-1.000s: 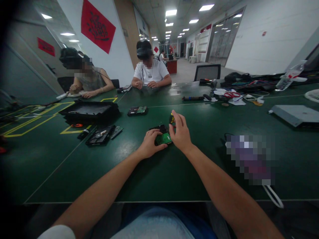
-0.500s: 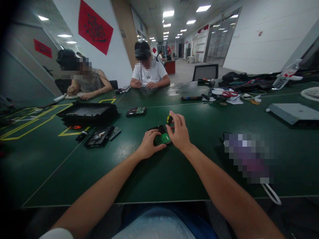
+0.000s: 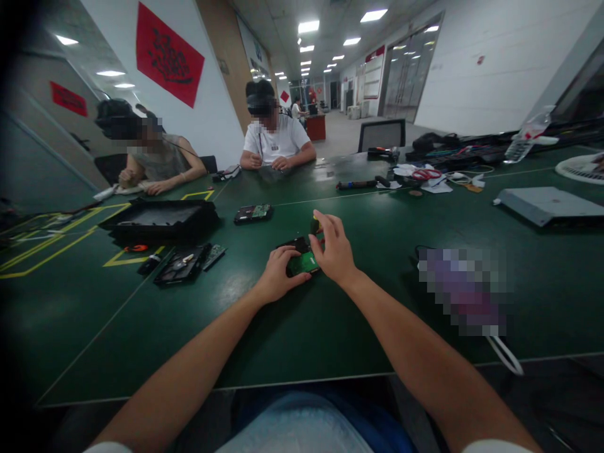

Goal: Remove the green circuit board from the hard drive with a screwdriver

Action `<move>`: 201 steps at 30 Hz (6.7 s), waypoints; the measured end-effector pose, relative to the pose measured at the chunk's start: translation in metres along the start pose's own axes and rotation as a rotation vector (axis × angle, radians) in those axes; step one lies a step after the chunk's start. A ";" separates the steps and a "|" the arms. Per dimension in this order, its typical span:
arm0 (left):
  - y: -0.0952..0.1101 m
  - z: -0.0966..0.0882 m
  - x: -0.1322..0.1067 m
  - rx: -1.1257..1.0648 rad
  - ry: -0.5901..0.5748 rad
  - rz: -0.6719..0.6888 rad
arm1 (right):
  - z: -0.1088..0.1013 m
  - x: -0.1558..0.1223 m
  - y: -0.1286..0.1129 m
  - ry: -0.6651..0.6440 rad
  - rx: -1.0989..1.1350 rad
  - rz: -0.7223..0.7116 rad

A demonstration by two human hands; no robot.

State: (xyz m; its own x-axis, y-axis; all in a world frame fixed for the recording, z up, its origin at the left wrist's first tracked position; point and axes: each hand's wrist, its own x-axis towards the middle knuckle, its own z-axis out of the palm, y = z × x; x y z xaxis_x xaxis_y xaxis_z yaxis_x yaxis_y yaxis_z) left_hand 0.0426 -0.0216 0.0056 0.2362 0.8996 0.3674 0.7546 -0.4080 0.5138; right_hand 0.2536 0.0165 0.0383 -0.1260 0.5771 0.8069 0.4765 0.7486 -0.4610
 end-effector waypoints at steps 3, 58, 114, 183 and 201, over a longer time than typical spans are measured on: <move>-0.001 0.000 0.000 -0.001 0.000 0.007 | 0.000 0.000 0.000 0.003 -0.010 -0.002; 0.006 -0.005 0.000 0.002 -0.023 -0.020 | -0.002 0.002 -0.003 -0.013 -0.030 0.017; 0.006 -0.004 0.000 -0.007 -0.014 -0.014 | -0.002 0.002 -0.003 0.002 -0.029 0.006; 0.005 -0.003 0.000 -0.012 -0.022 -0.024 | -0.003 0.002 -0.003 0.002 -0.026 0.006; 0.006 -0.004 0.000 -0.012 -0.020 -0.016 | -0.005 0.003 -0.005 -0.035 -0.038 -0.006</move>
State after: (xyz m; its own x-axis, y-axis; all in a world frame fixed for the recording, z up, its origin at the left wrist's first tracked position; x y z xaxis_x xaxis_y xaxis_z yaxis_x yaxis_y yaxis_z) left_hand 0.0447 -0.0246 0.0116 0.2364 0.9088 0.3438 0.7509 -0.3954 0.5290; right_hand 0.2554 0.0129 0.0446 -0.1590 0.5847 0.7955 0.5084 0.7392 -0.4417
